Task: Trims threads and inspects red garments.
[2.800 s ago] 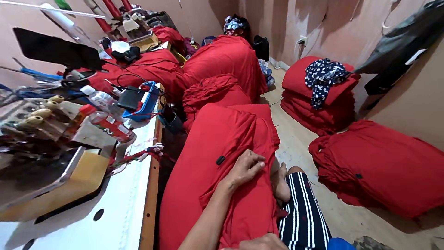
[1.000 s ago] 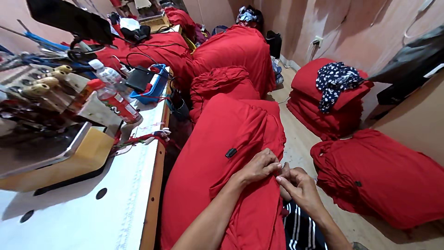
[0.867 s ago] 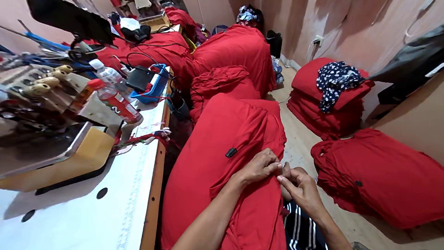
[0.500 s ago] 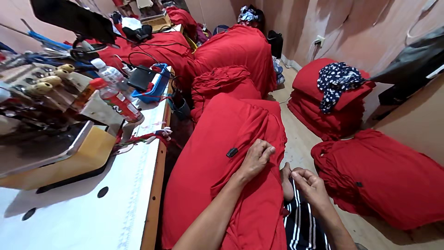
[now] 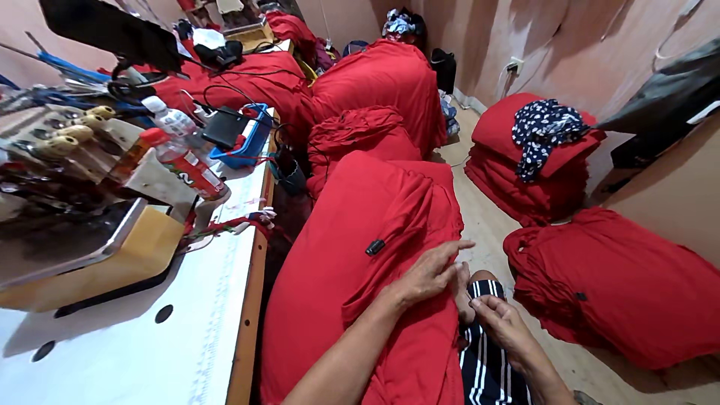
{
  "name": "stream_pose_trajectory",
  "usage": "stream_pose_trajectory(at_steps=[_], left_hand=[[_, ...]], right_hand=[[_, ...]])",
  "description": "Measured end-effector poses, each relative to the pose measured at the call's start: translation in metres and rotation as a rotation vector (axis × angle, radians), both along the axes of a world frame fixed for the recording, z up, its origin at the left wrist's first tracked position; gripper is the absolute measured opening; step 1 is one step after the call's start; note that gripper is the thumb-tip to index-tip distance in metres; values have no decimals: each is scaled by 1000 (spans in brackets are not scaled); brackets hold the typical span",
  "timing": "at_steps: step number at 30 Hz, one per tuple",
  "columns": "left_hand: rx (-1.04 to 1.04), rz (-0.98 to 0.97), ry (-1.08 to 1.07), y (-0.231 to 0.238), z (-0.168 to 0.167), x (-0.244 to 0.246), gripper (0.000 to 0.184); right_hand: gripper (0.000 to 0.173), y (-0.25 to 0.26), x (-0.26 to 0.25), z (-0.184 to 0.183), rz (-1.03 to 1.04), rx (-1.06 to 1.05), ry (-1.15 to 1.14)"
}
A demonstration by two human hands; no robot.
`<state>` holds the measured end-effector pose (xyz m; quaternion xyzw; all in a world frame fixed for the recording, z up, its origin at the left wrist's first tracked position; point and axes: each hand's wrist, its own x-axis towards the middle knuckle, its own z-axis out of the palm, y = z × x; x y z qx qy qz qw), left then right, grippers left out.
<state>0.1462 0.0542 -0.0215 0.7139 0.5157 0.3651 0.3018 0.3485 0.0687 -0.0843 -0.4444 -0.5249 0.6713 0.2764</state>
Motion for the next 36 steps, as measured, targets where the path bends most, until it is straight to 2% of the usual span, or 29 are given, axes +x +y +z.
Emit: stream_pose_trajectory(at_steps=[3, 5, 10, 13, 18, 23, 25, 28, 30, 32, 36], left_hand=[[-12, 211, 46, 0, -2, -13, 29], [-86, 250, 49, -2, 2, -20, 27], [-170, -28, 163, -4, 3, -26, 25], [-59, 14, 248, -4, 0, -24, 23], [226, 301, 13, 0, -8, -23, 19], [157, 451, -184, 0, -3, -21, 20], [99, 355, -114, -2, 1, -20, 30], [-99, 41, 265, -3, 1, -18, 31], [-202, -81, 463, -2, 0, -14, 32], [-226, -93, 510, -3, 3, -13, 30], [-188, -72, 419, -5, 5, -18, 23]], right_hand=[[10, -1, -3, 1, 24, 19, 10], [9, -1, -4, 3, 26, 20, 9], [10, -1, -5, 1, 16, 18, 23], [9, -1, -6, 3, 18, 16, 24], [10, -2, -8, 4, 26, 19, 45], [10, -2, -10, 4, -5, 12, 81], [11, -2, -10, 3, -19, 9, 84], [11, -2, -11, 4, -35, 6, 73], [8, -2, -10, 5, -29, 5, 86], [10, -2, -9, 6, -8, 2, 132], [20, 1, -12, 8, 43, -3, 211]])
